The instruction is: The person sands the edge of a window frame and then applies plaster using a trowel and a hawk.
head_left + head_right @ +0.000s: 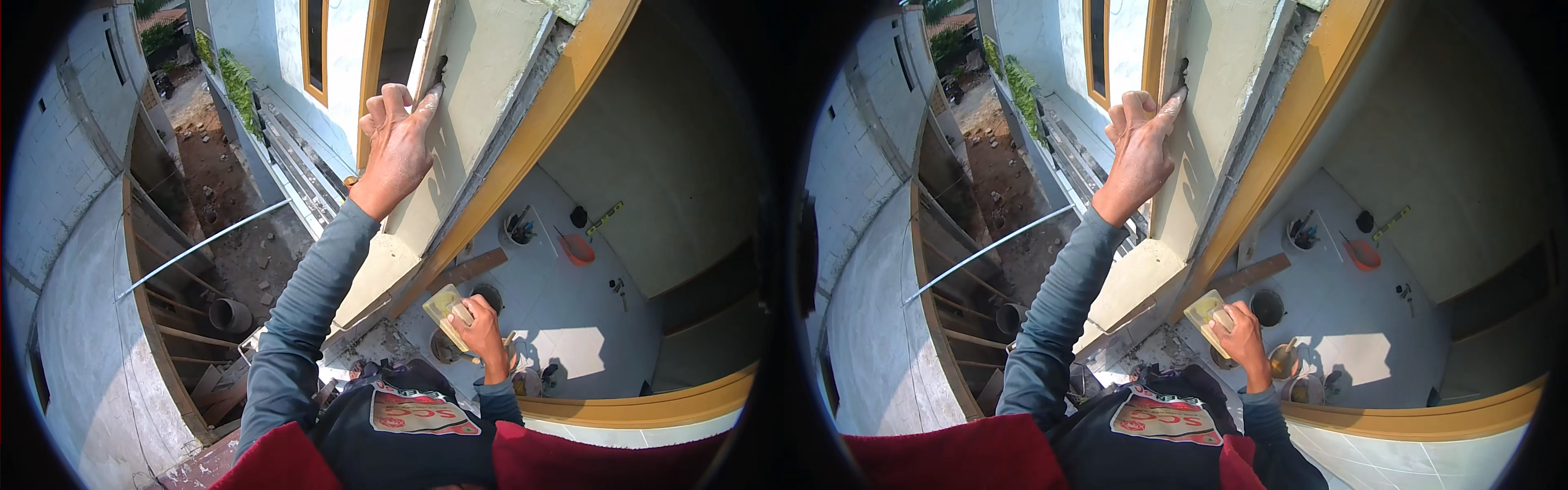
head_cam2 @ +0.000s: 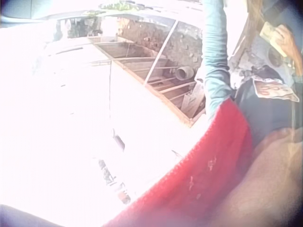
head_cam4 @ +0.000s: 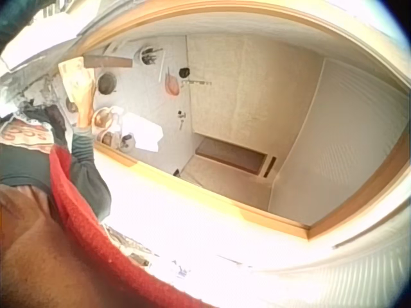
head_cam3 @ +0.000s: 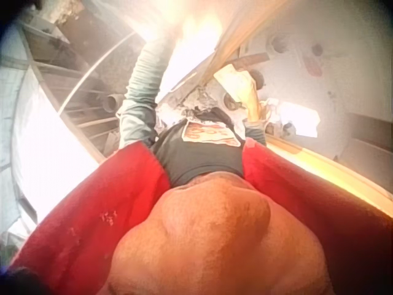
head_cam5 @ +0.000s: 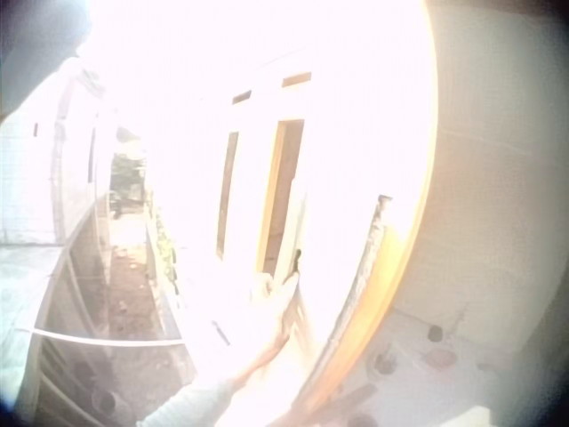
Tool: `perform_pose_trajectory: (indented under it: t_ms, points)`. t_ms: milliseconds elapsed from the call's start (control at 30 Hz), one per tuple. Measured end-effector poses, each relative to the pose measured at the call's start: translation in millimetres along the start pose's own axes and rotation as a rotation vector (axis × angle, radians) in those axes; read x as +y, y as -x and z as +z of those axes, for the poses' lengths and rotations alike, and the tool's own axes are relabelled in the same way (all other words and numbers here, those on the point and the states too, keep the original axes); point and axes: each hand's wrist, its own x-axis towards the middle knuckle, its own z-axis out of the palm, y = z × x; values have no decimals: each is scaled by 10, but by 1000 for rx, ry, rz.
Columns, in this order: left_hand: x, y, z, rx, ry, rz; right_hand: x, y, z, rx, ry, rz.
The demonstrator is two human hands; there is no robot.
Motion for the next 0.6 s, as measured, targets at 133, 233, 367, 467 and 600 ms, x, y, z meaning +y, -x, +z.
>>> perform_pose_trajectory:
  t_ms: [133,233,367,467,600]
  points:
    - [53,-43,-15,138,-36,40,44,17,-6,-19,-8,41]
    - [102,-60,30,201,-102,81,27,15,-19,-23,3,59]
    - [128,-109,129,141,48,-5,59,20,10,25,-14,24]
    - [164,-134,160,115,84,-84,72,25,5,-24,-1,56]
    - [152,-174,138,177,83,-48,87,-10,16,-81,73,77]
